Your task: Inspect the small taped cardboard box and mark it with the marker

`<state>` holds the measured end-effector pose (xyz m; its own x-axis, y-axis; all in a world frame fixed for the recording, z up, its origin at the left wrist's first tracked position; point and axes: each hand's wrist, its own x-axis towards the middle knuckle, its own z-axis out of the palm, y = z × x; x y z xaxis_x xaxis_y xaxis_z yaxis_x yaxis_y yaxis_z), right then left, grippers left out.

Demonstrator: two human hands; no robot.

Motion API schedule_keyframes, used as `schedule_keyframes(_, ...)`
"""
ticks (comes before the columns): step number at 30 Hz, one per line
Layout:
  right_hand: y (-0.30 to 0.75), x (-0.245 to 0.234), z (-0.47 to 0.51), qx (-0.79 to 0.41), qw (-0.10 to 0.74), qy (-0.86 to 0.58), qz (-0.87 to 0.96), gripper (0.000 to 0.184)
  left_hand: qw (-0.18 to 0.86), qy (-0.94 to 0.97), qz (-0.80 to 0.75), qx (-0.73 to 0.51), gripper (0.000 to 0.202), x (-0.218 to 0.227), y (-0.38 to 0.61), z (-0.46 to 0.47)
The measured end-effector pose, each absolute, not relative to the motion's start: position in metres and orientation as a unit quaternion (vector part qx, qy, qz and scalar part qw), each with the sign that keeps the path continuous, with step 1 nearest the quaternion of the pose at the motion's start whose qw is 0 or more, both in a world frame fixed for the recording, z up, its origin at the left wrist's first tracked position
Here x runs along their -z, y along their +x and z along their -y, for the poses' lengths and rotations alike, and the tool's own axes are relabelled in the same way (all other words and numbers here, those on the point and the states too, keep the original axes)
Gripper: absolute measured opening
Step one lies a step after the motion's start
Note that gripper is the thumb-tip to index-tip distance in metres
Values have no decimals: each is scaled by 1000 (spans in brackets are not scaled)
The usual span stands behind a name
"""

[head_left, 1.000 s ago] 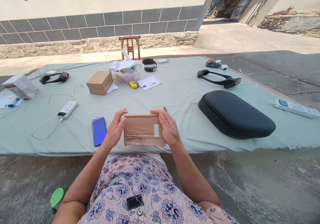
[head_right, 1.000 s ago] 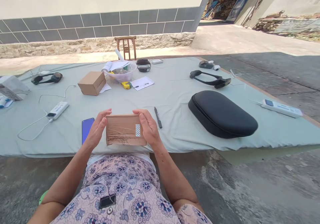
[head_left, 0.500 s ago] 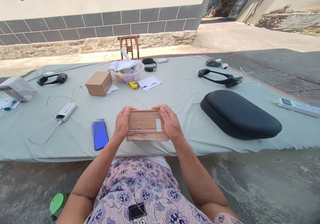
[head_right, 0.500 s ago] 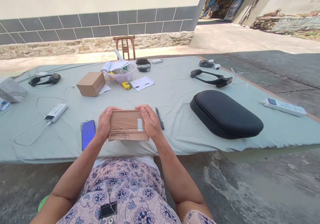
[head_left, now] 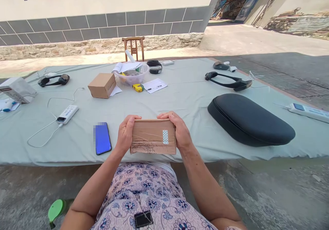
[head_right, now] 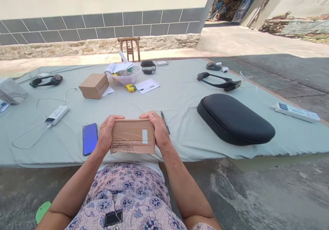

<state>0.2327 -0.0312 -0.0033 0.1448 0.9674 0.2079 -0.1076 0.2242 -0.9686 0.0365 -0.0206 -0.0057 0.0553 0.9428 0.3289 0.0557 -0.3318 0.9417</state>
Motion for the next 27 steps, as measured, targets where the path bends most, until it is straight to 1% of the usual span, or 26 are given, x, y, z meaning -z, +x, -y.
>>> schedule_keyframes(3,233,5,38,-455,616,-428,479,26,394,616,-392,-557,41,10,35,29)
schedule_keyframes(8,237,-1,41,-509,581,-425,471,16,403,632,-387,-536,39,8,30,35)
schedule_keyframes(14,246,-9,34,-544,546,-425,475,11,414,647,-407,-494,36,2,28,33)
schedule_keyframes(18,247,-8,31,-553,537,-416,482,15,403,655,-416,-486,36,1,27,28)
schedule_keyframes(23,244,9,23,-546,551,-417,474,33,399,666,-421,-468,41,3,25,23)
schedule_keyframes(27,241,29,12,-548,535,-456,453,31,401,660,-420,-476,42,6,26,24)
